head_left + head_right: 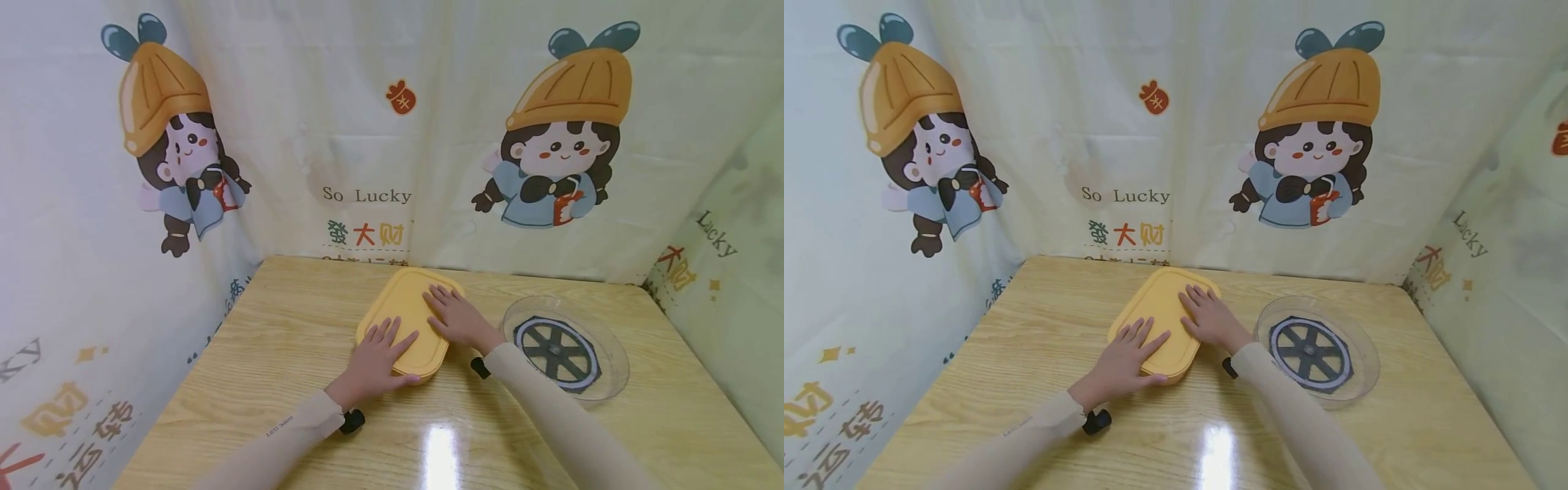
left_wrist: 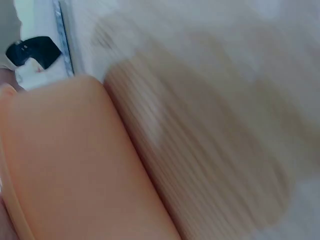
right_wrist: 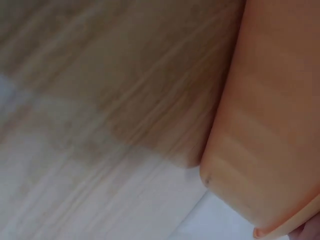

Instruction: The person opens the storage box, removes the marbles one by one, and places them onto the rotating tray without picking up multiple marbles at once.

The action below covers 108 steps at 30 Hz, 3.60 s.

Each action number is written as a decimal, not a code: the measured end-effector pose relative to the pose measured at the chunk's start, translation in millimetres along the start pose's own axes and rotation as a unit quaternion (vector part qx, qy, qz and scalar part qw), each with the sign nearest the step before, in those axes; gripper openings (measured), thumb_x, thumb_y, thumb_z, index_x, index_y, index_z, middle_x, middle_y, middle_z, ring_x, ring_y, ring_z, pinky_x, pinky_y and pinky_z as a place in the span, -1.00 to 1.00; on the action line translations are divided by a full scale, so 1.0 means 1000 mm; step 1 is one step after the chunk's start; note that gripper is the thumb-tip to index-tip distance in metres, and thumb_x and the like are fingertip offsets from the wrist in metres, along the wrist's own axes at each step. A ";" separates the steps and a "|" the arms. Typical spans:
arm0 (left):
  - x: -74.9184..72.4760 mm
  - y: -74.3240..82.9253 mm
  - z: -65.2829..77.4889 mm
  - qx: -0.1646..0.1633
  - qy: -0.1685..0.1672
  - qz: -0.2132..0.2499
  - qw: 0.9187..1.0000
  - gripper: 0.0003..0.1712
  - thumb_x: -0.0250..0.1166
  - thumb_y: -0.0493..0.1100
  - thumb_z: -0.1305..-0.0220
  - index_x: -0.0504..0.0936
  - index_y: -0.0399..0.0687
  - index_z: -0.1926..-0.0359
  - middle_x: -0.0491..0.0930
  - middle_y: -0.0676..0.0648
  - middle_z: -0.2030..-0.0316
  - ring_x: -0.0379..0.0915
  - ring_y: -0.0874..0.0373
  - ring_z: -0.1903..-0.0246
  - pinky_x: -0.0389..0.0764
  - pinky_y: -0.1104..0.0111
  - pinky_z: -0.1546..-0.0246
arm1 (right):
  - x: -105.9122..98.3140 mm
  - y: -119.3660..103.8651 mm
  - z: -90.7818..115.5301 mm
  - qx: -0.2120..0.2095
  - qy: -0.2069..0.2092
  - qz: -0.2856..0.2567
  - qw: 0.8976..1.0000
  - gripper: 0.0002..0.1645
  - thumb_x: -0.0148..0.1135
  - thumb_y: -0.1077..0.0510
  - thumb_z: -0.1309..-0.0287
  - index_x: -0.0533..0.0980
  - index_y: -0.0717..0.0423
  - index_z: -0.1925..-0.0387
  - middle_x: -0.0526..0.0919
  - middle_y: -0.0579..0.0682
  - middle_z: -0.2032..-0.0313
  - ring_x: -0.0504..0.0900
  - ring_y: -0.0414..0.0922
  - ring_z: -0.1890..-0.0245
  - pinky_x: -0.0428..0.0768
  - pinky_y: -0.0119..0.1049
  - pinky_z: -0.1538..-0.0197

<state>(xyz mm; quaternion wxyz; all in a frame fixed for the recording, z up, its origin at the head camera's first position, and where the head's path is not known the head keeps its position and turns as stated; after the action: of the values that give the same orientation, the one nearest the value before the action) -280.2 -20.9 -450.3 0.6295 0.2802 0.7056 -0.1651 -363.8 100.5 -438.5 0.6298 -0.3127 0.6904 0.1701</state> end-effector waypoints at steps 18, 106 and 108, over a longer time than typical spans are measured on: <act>0.011 0.036 -0.014 -0.168 0.001 -0.023 0.986 0.12 -0.12 0.57 -0.11 0.04 -0.10 -0.45 -0.07 -0.29 -0.45 -0.19 -0.14 -0.46 0.00 0.00 -0.41 | -0.007 -0.016 0.044 0.019 0.004 0.012 1.000 -0.27 -0.11 -0.07 -0.37 0.10 0.29 -0.39 0.08 0.26 -0.41 0.03 0.18 -0.44 0.08 0.06 -0.43; -0.079 0.088 -0.026 0.130 0.288 -0.141 0.938 -0.76 0.24 0.09 -0.03 0.58 0.05 0.40 0.57 0.07 0.42 0.47 0.19 0.39 0.51 0.38 0.23 | 0.002 0.007 0.103 0.084 0.068 -0.117 0.987 0.36 0.33 -0.40 0.16 -0.19 0.00 -0.48 0.15 0.12 -0.39 0.48 0.02 -0.16 0.52 -0.04 -0.13; -0.086 0.088 -0.028 0.127 0.294 -0.133 0.938 -0.77 0.25 0.07 -0.01 0.57 0.05 0.42 0.57 0.07 0.43 0.47 0.20 0.41 0.51 0.39 0.26 | 0.001 0.006 0.104 0.081 0.070 -0.108 0.988 0.34 0.33 -0.39 0.15 -0.16 0.02 -0.47 0.17 0.12 -0.38 0.48 0.02 -0.16 0.52 -0.04 -0.13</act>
<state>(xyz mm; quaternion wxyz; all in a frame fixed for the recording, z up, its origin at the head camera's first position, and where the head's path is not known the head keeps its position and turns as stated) -245.5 48.4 -351.2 0.3251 0.2973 0.8634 -0.2459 -288.6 170.1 -456.5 0.6181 -0.3444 0.7063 0.0231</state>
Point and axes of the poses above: each hand's wrist, its own z-axis away from the middle knuckle, its own x-axis out of the palm, y = z × x, the point moved 9 cm from there along -z, towards the middle knuckle
